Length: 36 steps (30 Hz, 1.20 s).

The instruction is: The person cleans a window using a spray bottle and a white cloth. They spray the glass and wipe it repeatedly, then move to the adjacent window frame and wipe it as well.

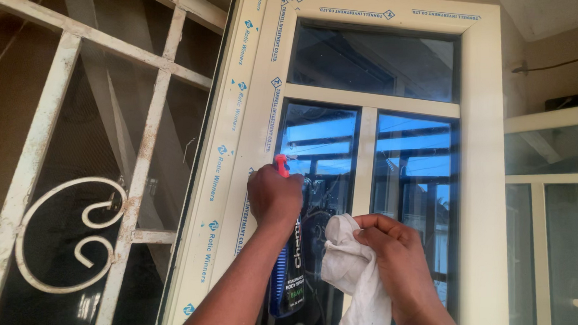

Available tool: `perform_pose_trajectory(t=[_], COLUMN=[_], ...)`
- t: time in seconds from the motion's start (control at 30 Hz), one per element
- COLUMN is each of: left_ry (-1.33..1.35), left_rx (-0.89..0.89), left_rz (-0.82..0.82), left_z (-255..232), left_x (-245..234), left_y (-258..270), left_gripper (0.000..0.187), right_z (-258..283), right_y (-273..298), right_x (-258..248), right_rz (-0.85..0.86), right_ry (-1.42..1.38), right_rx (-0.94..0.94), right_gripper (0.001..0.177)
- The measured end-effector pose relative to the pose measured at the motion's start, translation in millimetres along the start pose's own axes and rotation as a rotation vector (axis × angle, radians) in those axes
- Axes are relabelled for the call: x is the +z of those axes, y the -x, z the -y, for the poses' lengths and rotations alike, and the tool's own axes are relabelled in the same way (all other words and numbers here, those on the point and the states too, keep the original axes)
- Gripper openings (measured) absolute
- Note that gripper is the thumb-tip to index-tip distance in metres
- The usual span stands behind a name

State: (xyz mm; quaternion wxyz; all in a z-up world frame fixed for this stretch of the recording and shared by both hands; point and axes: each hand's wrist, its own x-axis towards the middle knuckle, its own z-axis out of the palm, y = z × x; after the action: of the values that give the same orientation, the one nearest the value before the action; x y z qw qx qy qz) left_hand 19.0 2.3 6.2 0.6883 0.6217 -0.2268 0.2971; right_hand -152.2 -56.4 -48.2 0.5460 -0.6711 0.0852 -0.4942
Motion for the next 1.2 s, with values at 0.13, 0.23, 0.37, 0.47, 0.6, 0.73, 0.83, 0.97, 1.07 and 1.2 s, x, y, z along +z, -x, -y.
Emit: perform_pose_trajectory(t=[0.13,0.23,0.37,0.47,0.6,0.73,0.83,0.97,1.07,1.2], left_ry=[0.053,0.035,0.030,-0.013,0.065,0.234,0.230,0.156,0.079,-0.035], left_rx=[0.026,0.045,-0.066,-0.044,0.020,-0.028,-0.012,-0.047,0.031,0.093], left_rz=[-0.036,-0.029,0.090,0.102,0.117,0.205,0.233,0.254,0.181,0.147], left_z=[2.8,5.5,5.5,3.3,2.4,1.1,-1.1,-1.0,5.4,18.9], left_x=[-1.1,-2.3,-2.3,-1.7,-3.5,-3.5,-3.4,-0.6,0.7,1.8], left_y=[-0.8,2.7,8.2,12.0,20.0,31.0,36.6,38.9,38.9,44.4], left_gripper=[0.031,0.027,0.027,0.026,0.021,0.016,0.016,0.020,0.024,0.027], right_z=[0.4,-1.7,-4.1,-3.6,-3.4,-5.5,-7.5,-7.5,-4.5,-1.0], right_y=[1.0,1.5,-0.6,-2.7,-3.6,-4.6,-4.6,-4.4,-4.0,-2.2], right_x=[0.2,0.8,1.6,1.0,0.0,-3.5,-5.2,-9.5,-14.5,-21.2], right_rz=[0.004,0.019,0.064,0.043,0.069,0.079,0.076,0.073,0.080,0.053], right_ry=[0.016,-0.012,-0.046,-0.008,-0.047,-0.053,-0.047,-0.034,-0.013,-0.007], right_rx=[0.018,0.001,-0.039,-0.040,-0.072,-0.088,-0.100,-0.108,-0.138,-0.137], right_gripper=[0.023,0.023,0.025,0.025,0.026,0.025,0.025,0.025,0.024,0.024])
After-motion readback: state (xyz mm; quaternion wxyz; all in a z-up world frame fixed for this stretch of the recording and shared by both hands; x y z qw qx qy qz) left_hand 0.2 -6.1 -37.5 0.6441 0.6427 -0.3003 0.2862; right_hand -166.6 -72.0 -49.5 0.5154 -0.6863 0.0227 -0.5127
